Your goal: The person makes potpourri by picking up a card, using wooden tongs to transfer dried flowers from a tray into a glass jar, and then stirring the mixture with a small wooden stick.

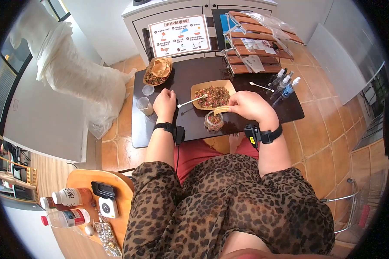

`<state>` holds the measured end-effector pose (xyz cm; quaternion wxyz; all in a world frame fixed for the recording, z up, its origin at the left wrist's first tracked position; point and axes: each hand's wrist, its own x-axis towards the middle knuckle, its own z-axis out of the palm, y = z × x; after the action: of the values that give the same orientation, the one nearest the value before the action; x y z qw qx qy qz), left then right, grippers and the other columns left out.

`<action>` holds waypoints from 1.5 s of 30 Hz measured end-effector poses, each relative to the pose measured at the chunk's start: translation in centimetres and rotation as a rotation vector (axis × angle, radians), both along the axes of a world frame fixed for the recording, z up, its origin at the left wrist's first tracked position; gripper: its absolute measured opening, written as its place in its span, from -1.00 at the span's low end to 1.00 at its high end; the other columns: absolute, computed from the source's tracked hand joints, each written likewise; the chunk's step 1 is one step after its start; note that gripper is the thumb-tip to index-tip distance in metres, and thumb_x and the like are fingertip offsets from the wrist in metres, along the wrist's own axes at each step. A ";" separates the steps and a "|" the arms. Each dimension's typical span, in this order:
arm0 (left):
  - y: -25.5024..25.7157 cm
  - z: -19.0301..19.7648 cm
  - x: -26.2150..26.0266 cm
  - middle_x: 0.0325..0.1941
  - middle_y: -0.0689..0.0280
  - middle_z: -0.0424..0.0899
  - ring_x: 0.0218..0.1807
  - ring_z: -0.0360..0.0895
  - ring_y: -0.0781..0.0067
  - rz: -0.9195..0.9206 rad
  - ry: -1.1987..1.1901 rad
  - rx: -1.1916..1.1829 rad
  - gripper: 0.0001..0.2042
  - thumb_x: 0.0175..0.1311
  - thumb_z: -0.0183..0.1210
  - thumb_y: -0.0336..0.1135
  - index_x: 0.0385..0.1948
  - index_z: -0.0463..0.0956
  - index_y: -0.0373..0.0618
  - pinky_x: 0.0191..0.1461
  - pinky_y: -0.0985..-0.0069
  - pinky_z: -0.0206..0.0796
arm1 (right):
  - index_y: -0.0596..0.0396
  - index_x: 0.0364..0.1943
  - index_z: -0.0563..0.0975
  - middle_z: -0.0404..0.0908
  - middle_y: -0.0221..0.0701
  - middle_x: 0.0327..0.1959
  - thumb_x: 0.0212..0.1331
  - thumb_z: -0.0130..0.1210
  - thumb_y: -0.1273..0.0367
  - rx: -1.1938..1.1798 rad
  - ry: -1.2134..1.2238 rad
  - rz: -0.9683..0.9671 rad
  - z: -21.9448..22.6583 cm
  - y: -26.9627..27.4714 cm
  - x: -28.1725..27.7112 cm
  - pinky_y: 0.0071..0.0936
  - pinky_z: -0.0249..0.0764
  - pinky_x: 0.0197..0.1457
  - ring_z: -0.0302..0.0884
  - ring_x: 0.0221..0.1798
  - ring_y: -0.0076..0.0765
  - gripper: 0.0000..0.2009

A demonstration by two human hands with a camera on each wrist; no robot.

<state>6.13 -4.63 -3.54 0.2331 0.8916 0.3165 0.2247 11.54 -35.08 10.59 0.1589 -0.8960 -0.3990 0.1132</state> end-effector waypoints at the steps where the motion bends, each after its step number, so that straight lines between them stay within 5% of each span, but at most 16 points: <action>1: 0.0 0.0 0.0 -0.26 0.12 0.75 -0.13 0.68 -0.03 -0.001 -0.005 0.003 -0.68 0.36 0.12 -0.01 -0.27 0.63 -0.09 -0.07 0.12 0.47 | 0.12 -0.30 0.69 0.69 -0.15 -0.36 0.17 0.25 0.27 -0.004 0.005 -0.006 0.1 0.0 0.0 -0.19 0.54 -0.14 0.67 -0.25 0.00 -0.80; 10: 0.0 0.0 0.0 -0.26 0.11 0.75 -0.13 0.68 -0.03 -0.004 -0.013 0.002 -0.68 0.36 0.11 -0.01 -0.27 0.63 -0.10 -0.07 0.12 0.46 | 0.12 -0.30 0.70 0.69 -0.17 -0.35 0.16 0.27 0.26 0.035 -0.259 -0.212 -2.6 -0.1 1.9 -0.13 0.56 -0.06 0.66 -0.19 0.05 -0.79; 28: -0.1 0.1 -0.1 -0.27 0.11 0.75 -0.13 0.68 -0.02 -0.006 -0.013 -0.005 -0.68 0.36 0.12 -0.03 -0.28 0.62 -0.12 -0.07 0.14 0.47 | 0.12 -0.37 0.67 0.69 -0.21 -0.32 0.09 0.32 0.32 0.001 -0.398 -0.180 -7.6 0.5 3.6 -0.12 0.61 -0.07 0.70 -0.15 0.00 -0.85; 45: 0.0 -0.1 0.0 -0.27 0.11 0.75 -0.14 0.68 -0.03 -0.002 -0.014 0.003 -0.69 0.36 0.12 -0.03 -0.28 0.63 -0.11 -0.08 0.13 0.46 | 0.10 -0.30 0.66 0.68 -0.23 -0.30 0.18 0.25 0.29 0.125 -0.236 -0.232 -4.7 -0.1 3.3 -0.14 0.52 -0.02 0.63 -0.14 0.03 -0.83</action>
<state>6.16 -4.63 -3.64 0.2341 0.8907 0.3135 0.2313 14.86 -35.14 5.89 0.1781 -0.9315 -0.3150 -0.0370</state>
